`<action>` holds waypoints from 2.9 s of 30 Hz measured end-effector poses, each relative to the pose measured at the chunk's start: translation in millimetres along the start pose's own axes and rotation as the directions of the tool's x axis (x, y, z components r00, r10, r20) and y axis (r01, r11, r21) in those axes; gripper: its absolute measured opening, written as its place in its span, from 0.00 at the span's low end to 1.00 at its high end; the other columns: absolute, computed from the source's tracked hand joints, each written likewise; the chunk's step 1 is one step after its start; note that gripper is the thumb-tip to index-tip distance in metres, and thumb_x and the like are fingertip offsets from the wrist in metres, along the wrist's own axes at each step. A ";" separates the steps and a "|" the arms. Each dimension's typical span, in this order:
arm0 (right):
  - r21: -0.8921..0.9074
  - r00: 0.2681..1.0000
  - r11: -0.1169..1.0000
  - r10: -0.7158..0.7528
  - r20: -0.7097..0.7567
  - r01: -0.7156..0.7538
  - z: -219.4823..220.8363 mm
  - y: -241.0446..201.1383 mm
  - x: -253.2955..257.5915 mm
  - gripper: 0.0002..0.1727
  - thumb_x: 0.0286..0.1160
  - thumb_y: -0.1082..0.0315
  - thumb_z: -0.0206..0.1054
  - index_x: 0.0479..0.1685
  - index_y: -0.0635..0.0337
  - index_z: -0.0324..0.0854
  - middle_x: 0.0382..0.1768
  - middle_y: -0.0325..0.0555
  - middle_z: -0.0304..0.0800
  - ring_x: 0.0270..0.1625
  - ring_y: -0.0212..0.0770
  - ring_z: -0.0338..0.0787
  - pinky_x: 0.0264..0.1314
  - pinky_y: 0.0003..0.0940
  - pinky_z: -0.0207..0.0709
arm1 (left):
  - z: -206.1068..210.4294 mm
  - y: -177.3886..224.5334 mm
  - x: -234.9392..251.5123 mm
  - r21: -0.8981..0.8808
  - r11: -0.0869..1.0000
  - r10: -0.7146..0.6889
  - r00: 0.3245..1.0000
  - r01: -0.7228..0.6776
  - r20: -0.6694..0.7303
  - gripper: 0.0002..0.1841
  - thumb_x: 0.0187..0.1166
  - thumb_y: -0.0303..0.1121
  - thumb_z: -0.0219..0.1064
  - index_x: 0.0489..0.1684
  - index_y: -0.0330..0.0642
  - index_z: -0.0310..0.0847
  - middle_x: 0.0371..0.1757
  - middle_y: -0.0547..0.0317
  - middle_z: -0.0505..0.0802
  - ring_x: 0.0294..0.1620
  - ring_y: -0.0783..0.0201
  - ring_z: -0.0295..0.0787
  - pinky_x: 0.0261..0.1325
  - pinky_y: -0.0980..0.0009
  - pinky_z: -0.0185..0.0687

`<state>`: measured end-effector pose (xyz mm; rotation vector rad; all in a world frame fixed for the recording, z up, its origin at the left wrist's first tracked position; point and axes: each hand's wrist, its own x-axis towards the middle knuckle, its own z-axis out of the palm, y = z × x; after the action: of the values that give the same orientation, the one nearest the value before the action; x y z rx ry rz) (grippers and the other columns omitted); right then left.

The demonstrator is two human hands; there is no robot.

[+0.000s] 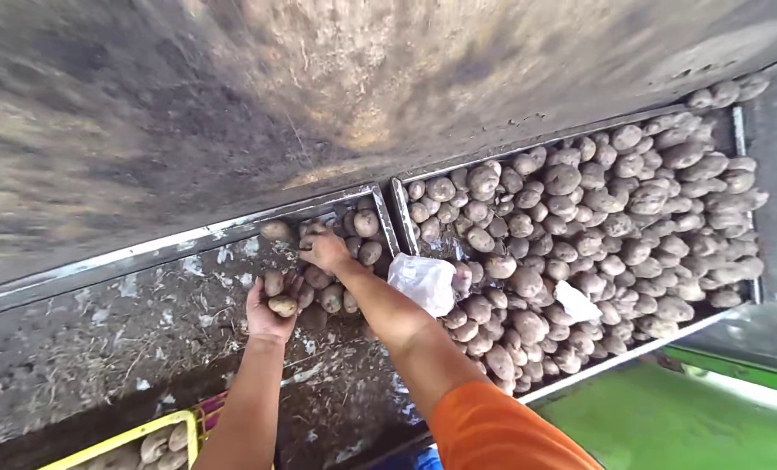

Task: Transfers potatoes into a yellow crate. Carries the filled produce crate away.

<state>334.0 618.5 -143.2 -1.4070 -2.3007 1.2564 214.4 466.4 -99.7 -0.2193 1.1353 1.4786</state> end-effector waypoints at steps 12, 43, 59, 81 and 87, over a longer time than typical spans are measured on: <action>-0.350 0.982 0.919 0.188 -0.010 -0.180 29.0 -22.0 -43.0 0.35 0.78 0.42 0.65 0.86 0.35 0.70 0.86 0.61 0.65 0.79 0.67 0.76 0.66 0.62 0.83 | -38.9 -7.3 -26.1 -0.164 0.985 -0.048 0.997 0.058 0.061 0.30 0.89 0.60 0.40 0.47 0.42 0.79 0.35 0.51 0.88 0.27 0.59 0.85 0.27 0.65 0.84; 0.980 0.910 0.108 -0.366 0.193 -0.165 143.9 -241.7 -273.9 0.40 0.69 0.57 0.77 0.78 0.57 0.61 0.66 0.48 0.83 0.65 0.46 0.87 0.68 0.50 0.85 | -219.8 49.7 -323.9 -0.483 0.852 0.302 0.943 -0.202 0.139 0.33 0.84 0.64 0.48 0.62 0.43 0.80 0.61 0.38 0.89 0.63 0.38 0.86 0.65 0.36 0.82; 0.643 0.799 0.763 -0.344 0.492 -0.067 175.4 -265.3 -289.7 0.31 0.75 0.69 0.73 0.78 0.68 0.73 0.72 0.61 0.82 0.72 0.46 0.86 0.76 0.42 0.81 | -319.3 53.4 -366.7 0.083 0.956 0.282 0.809 -0.281 -0.515 0.22 0.93 0.51 0.44 0.61 0.47 0.78 0.42 0.55 0.93 0.39 0.60 0.92 0.43 0.57 0.91; 0.479 0.754 0.878 -0.317 0.575 0.004 58.2 -174.9 -170.9 0.30 0.69 0.56 0.75 0.69 0.64 0.82 0.71 0.54 0.84 0.72 0.42 0.84 0.78 0.42 0.78 | -117.3 19.0 -187.3 -0.188 0.972 0.116 0.985 -0.139 -0.127 0.28 0.93 0.56 0.38 0.80 0.50 0.68 0.64 0.45 0.88 0.60 0.46 0.89 0.56 0.43 0.87; 0.297 0.776 0.951 -0.249 0.579 0.084 80.7 -161.4 -188.1 0.16 0.77 0.55 0.69 0.45 0.60 0.89 0.57 0.50 0.88 0.61 0.41 0.86 0.67 0.43 0.80 | -135.2 -9.1 -199.8 -0.326 0.943 0.002 0.982 -0.064 -0.188 0.36 0.90 0.61 0.30 0.59 0.42 0.80 0.49 0.42 0.92 0.49 0.46 0.91 0.51 0.43 0.88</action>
<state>287.6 390.1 -26.3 -0.7418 -2.4209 2.0972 217.0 234.2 -33.5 -0.5846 1.0332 1.7025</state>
